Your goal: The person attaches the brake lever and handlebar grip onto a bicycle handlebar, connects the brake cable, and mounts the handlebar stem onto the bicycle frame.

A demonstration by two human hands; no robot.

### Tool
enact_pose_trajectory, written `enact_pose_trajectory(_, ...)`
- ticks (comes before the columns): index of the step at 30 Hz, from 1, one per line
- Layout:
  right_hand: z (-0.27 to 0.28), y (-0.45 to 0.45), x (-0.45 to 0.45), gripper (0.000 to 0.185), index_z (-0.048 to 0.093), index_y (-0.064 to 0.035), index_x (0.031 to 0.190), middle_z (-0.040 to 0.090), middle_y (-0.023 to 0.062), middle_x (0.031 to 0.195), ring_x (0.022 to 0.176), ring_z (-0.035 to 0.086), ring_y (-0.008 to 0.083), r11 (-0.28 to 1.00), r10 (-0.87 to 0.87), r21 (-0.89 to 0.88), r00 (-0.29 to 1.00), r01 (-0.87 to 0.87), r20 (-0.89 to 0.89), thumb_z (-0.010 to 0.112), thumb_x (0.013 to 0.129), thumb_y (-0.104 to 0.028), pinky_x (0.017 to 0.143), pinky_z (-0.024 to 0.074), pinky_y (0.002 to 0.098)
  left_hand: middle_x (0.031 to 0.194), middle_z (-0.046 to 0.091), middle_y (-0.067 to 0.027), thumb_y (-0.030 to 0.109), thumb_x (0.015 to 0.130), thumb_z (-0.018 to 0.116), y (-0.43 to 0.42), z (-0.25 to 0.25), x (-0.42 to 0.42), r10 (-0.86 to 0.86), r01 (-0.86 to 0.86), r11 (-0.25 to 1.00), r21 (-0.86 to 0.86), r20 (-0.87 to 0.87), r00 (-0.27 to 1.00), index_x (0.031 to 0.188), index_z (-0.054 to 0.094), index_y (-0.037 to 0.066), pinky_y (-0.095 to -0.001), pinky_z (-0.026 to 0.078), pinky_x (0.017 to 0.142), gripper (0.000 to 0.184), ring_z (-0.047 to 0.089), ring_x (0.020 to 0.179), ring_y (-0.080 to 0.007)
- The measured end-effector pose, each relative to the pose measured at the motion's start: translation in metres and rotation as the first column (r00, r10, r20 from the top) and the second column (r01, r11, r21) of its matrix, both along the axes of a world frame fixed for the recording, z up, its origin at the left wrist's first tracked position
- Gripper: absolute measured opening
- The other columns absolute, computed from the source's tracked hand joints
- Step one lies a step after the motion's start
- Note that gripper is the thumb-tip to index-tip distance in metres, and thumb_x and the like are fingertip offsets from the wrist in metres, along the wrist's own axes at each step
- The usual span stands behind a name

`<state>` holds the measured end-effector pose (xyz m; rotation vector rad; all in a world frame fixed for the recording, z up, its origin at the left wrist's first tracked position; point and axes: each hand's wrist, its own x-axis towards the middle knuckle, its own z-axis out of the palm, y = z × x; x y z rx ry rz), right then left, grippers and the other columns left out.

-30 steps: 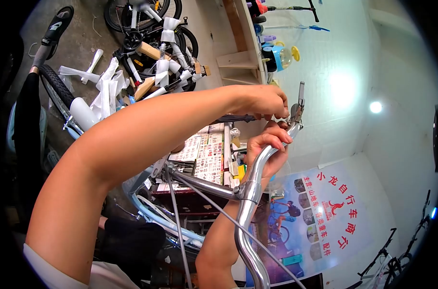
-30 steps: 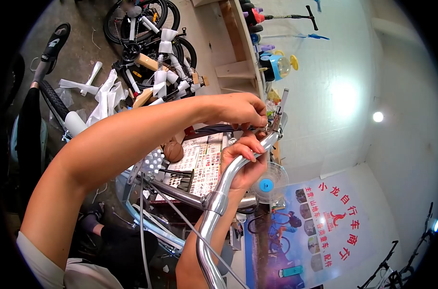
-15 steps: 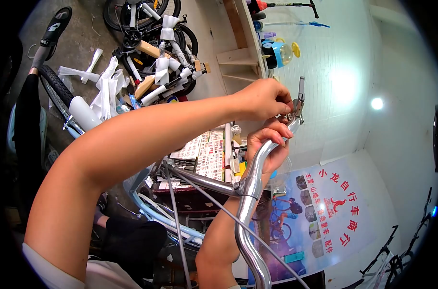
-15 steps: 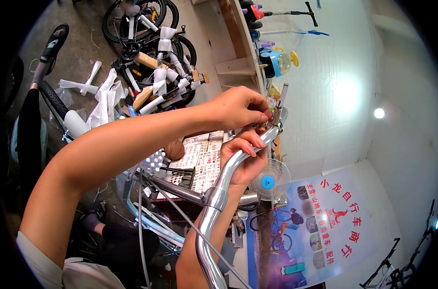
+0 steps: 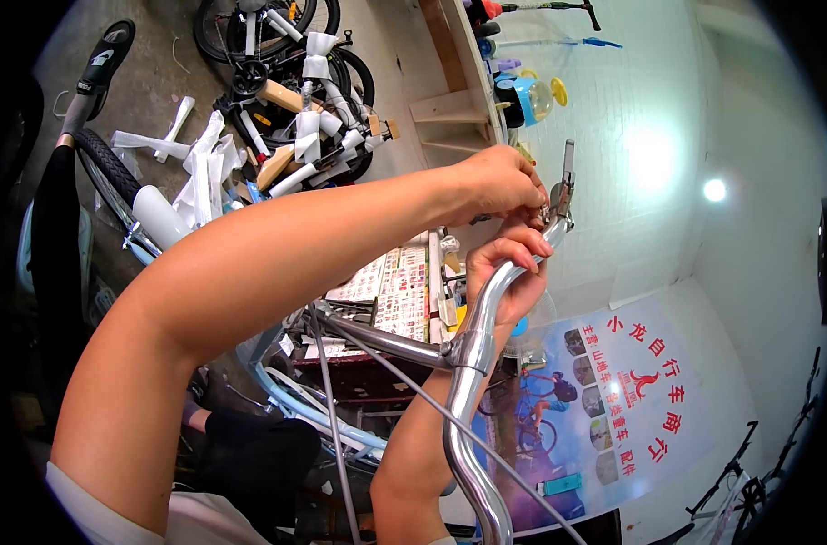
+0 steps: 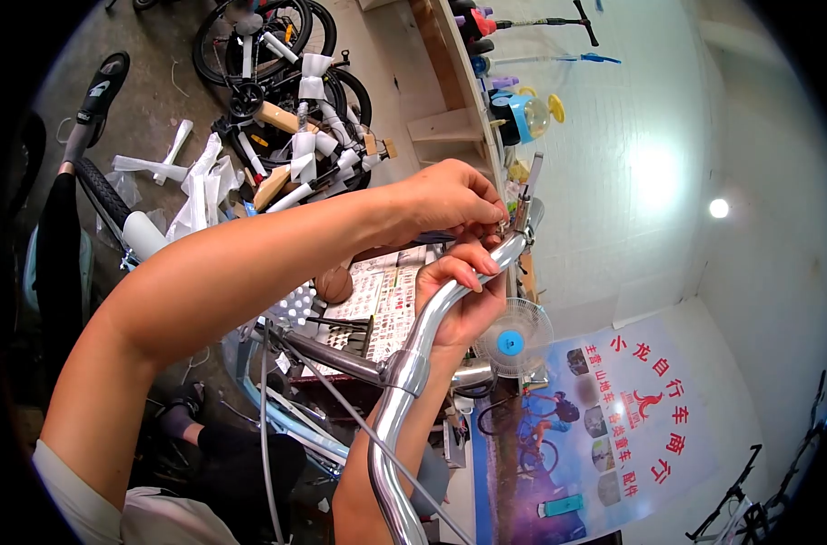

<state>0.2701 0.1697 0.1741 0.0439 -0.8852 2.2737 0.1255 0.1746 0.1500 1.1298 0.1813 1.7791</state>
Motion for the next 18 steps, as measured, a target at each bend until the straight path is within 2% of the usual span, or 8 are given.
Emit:
enact_pose_trajectory(5, 0.000, 0.002, -0.001, 0.022, 0.060, 0.0053, 0.109, 0.063, 0.0072, 0.084, 0.072, 0.062, 0.0121, 1.000, 0.026, -0.006, 1.000, -0.026, -0.009, 0.054, 0.095, -0.009, 0.057, 0.0487, 0.0249, 0.085, 0.074, -0.0115, 0.013, 0.086, 0.067, -0.002, 0.001, 0.000, 0.260, -0.254, 0.965, 0.065, -0.110, 0.959, 0.094, 0.075, -0.001, -0.0318, 0.053, 0.075, 0.018, 0.069, 0.080, -0.0175)
enact_pose_trajectory(6, 0.000, 0.002, 0.000, 0.022, 0.060, 0.0053, 0.109, 0.063, 0.0072, 0.084, 0.072, 0.062, 0.0121, 1.000, 0.026, -0.006, 1.000, -0.026, -0.012, 0.054, 0.095, -0.009, 0.057, 0.0487, 0.0249, 0.085, 0.074, -0.0115, 0.013, 0.086, 0.067, -0.001, 0.001, 0.000, 0.259, -0.253, 0.965, 0.065, -0.113, 0.959, 0.094, 0.075, -0.001, -0.0318, 0.053, 0.075, 0.018, 0.069, 0.080, -0.0175)
enact_pose_trajectory(8, 0.001, 0.001, 0.000, 0.025, 0.061, 0.0045, 0.113, 0.064, 0.0074, 0.085, 0.072, 0.062, 0.0121, 1.000, -0.014, -0.001, 1.000, 0.014, 0.007, 0.054, 0.096, -0.012, 0.057, 0.0487, 0.0254, 0.081, 0.071, -0.0068, 0.014, 0.088, 0.069, 0.004, 0.000, 0.001, 0.315, -0.303, 0.946, 0.120, -0.104, 0.943, 0.096, 0.073, -0.004, -0.0276, 0.052, 0.069, 0.020, 0.064, 0.071, -0.0118)
enact_pose_trajectory(15, -0.002, 0.007, 0.003, 0.024, 0.065, 0.0034, 0.108, 0.063, 0.0070, 0.080, 0.071, 0.062, 0.0125, 1.000, -0.015, -0.015, 1.000, 0.015, -0.006, 0.055, 0.096, -0.015, 0.055, 0.0481, 0.0257, 0.082, 0.071, -0.0060, 0.015, 0.090, 0.071, 0.005, 0.001, 0.003, 0.339, -0.327, 0.939, 0.108, -0.124, 0.933, 0.096, 0.073, -0.002, -0.0273, 0.054, 0.070, 0.018, 0.065, 0.074, -0.0112)
enact_pose_trajectory(18, -0.004, 0.013, 0.005, 0.023, 0.066, 0.0035, 0.104, 0.063, 0.0068, 0.078, 0.070, 0.062, 0.0126, 0.999, -0.037, 0.037, 0.999, 0.037, 0.004, 0.056, 0.096, -0.015, 0.055, 0.0478, 0.0254, 0.085, 0.071, -0.0053, 0.014, 0.090, 0.071, 0.005, 0.000, 0.002, 0.337, -0.322, 0.938, 0.129, -0.111, 0.935, 0.097, 0.072, -0.002, -0.0269, 0.054, 0.072, 0.017, 0.065, 0.077, -0.0106)
